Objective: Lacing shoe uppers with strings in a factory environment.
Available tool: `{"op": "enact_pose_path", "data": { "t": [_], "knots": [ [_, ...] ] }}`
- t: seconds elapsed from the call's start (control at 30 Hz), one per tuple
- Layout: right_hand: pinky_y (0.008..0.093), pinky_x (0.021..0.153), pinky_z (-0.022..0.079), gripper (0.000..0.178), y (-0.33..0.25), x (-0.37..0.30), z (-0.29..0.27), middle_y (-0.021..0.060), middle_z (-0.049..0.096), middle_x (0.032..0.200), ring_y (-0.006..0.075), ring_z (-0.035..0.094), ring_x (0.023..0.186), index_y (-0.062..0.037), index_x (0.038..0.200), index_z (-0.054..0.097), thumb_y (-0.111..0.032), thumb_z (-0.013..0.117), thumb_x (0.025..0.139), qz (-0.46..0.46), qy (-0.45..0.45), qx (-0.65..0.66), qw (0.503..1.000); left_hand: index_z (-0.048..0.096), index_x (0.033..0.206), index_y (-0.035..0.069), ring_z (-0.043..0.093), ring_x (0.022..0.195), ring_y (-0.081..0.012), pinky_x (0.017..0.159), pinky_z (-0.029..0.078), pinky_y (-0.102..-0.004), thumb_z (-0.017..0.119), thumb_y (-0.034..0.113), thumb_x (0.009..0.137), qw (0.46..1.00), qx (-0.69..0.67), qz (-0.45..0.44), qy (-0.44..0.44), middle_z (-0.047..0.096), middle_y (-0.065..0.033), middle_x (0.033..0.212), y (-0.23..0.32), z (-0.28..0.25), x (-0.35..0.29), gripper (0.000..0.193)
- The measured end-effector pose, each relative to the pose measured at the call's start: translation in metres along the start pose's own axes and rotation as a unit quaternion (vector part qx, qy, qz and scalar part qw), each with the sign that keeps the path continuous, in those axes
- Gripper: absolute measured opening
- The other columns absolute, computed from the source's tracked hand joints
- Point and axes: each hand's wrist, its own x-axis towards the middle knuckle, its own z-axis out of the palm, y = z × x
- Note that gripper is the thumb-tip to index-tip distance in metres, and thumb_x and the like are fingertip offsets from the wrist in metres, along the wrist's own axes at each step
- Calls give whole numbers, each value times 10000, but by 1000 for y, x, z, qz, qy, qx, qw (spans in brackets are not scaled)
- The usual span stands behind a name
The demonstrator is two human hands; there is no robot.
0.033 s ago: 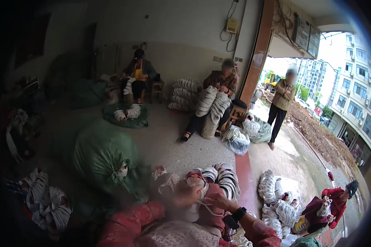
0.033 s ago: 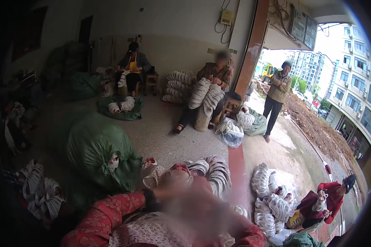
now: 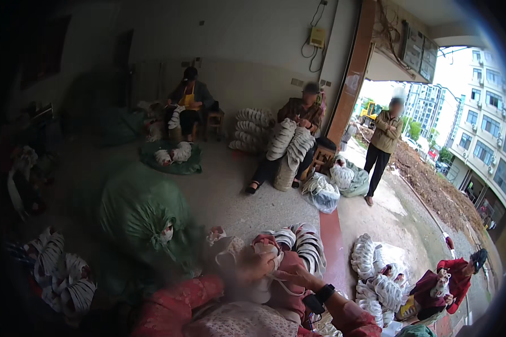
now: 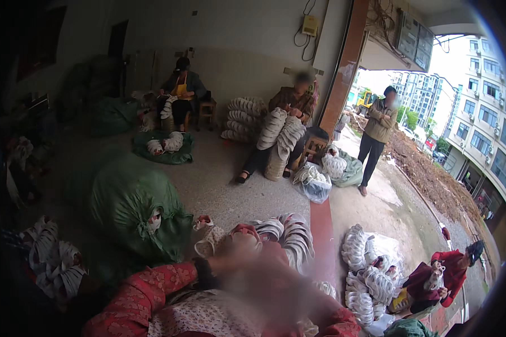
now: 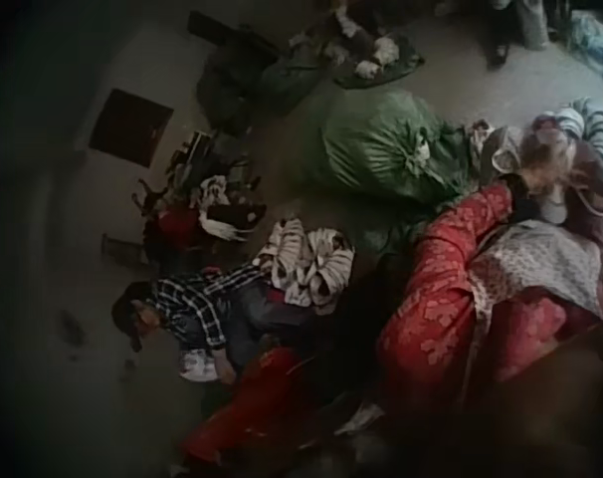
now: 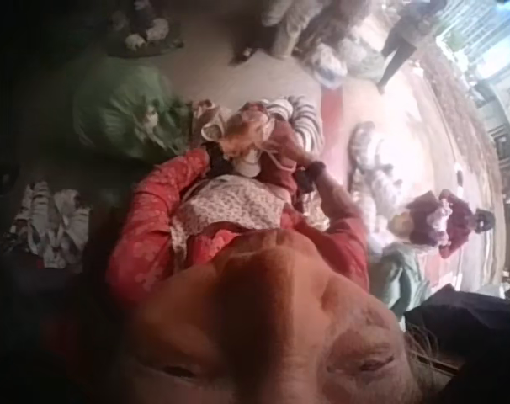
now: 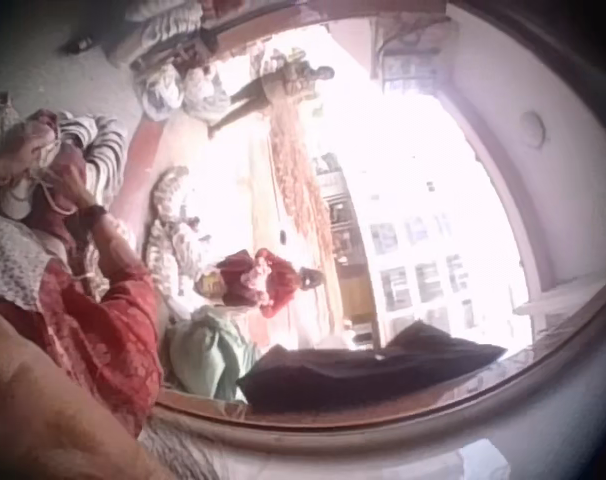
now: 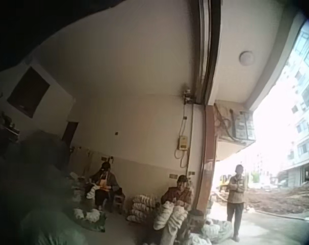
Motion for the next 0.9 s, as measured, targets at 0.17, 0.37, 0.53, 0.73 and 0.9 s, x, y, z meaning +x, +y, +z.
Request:
{"op": "enact_pose_path", "data": {
  "t": [0.17, 0.37, 0.53, 0.73, 0.9],
  "knots": [
    [281, 939, 456, 372, -38, -67, -51, 29, 667, 1094, 106, 580, 1042, -3, 1172, 652, -316, 564, 991, -192, -53, 404, 893, 636, 1101, 45, 641, 896, -262, 797, 501, -380, 612, 173, 897, 996, -47, 11, -69, 643, -150, 973, 0, 11, 3, 242],
    [309, 990, 426, 394, 0, -98, -46, 77, 653, 1143, 163, 588, 1096, 7, 1201, 616, -316, 478, 1023, -116, 54, 639, 758, 617, 1135, 18, 563, 884, -105, 763, 449, -261, 556, 241, 992, 597, -751, -252, -126, 623, -31, 964, 96, -116, 17, 272],
    [427, 1046, 394, 375, -11, -141, -92, 122, 631, 1190, 262, 580, 1148, 25, 1167, 607, -267, 428, 1015, -167, 222, 632, 723, 604, 1168, 42, 544, 843, -49, 725, 439, -208, 519, 232, 1012, 665, -694, -239, -139, 598, 19, 939, 63, -105, -1, 260],
    [445, 1012, 411, 256, 34, -150, -62, 94, 632, 1061, 272, 573, 1117, -84, 967, 594, -268, 420, 1004, -171, 283, 611, 719, 622, 1126, 50, 523, 765, 7, 672, 435, -164, 511, 189, 1018, 748, -625, -167, -150, 564, 73, 862, 69, -148, 16, 209],
    [361, 848, 494, 157, 24, -142, -65, 76, 644, 1017, 221, 626, 980, -66, 1025, 600, -188, 509, 991, -95, 267, 680, 676, 633, 1049, 54, 416, 634, 11, 573, 349, -163, 504, 220, 1024, 750, -617, -184, -150, 471, 89, 731, 79, -167, 19, 212]
  ]
}}
